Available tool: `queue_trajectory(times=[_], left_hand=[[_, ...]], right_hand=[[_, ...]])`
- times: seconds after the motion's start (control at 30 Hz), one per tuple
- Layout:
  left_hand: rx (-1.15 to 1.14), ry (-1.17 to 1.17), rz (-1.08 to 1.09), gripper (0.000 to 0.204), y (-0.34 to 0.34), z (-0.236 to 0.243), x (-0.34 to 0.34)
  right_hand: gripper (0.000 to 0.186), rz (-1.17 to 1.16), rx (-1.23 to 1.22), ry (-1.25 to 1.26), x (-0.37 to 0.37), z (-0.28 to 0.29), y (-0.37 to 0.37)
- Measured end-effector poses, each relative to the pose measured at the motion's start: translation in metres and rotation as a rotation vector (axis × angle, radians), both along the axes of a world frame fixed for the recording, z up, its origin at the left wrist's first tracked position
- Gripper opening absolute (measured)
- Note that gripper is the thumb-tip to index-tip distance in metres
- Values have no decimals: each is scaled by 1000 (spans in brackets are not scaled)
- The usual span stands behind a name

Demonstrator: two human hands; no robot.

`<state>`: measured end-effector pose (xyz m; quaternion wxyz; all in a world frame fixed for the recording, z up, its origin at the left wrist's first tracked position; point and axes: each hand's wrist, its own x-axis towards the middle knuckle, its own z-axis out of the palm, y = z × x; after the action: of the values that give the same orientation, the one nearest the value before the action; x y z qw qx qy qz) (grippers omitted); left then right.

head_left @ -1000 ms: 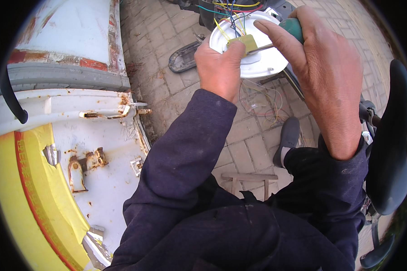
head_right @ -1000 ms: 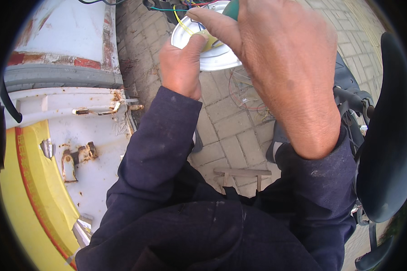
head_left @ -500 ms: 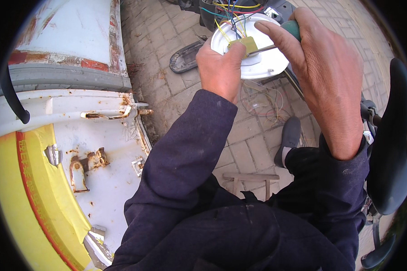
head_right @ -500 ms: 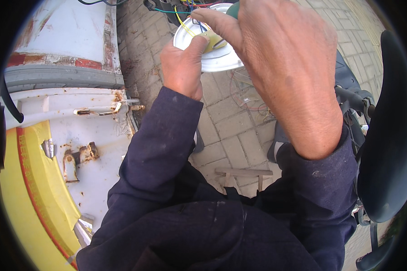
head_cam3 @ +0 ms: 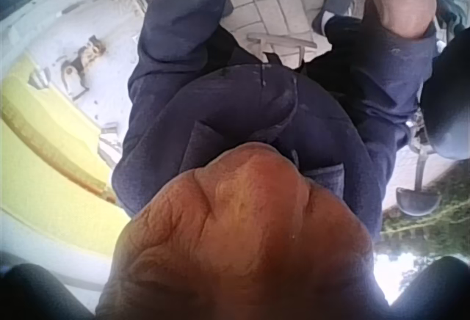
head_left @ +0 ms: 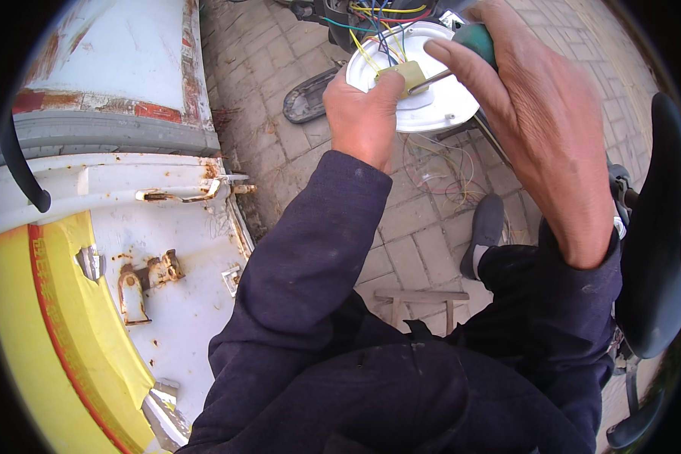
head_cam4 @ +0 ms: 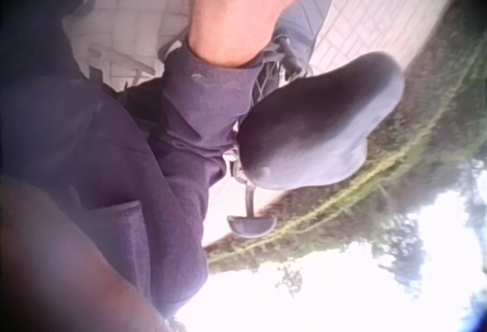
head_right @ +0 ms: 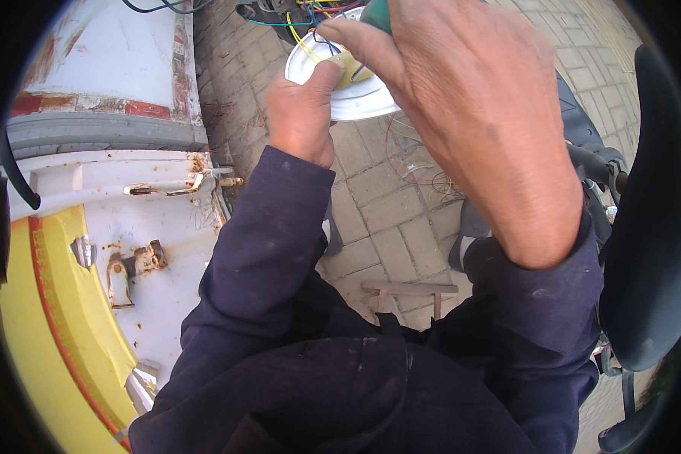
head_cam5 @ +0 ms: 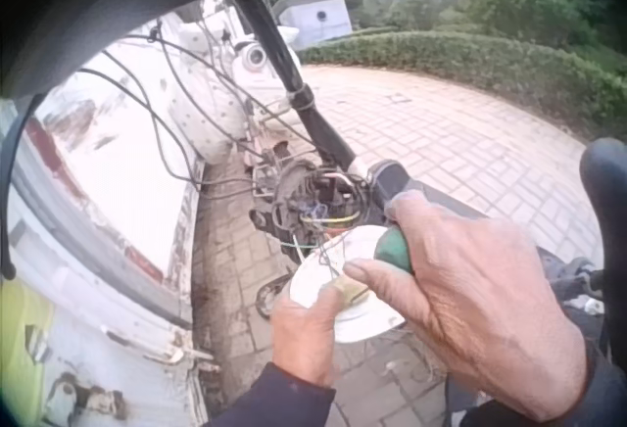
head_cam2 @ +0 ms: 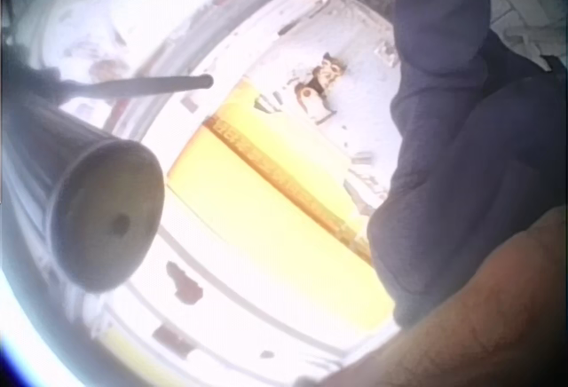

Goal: The person uses a screwdriver to loosen and tighten screws on a small white circular electrical component with wires. They then attach a metal reflector to the component and adjust the wiring.

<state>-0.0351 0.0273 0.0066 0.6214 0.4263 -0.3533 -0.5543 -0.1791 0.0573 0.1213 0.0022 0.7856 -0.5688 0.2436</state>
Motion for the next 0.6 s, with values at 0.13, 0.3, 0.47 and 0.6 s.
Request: queue_trajectory(times=[0.13,0.3,0.47,0.6], left_hand=[[0,-22,-16,45,-4,3,8],[-12,-35,29,46,1,-2,2],[-15,-62,23,46,1,-3,3],[-11,-40,-13,43,-2,0,8]], right_hand=[[27,112,-358,-343,27,-11,-5],[31,106,123,-16,-4,7,1],[38,-7,231,147,-11,-1,9],[49,149,69,-107,3,7,11]])
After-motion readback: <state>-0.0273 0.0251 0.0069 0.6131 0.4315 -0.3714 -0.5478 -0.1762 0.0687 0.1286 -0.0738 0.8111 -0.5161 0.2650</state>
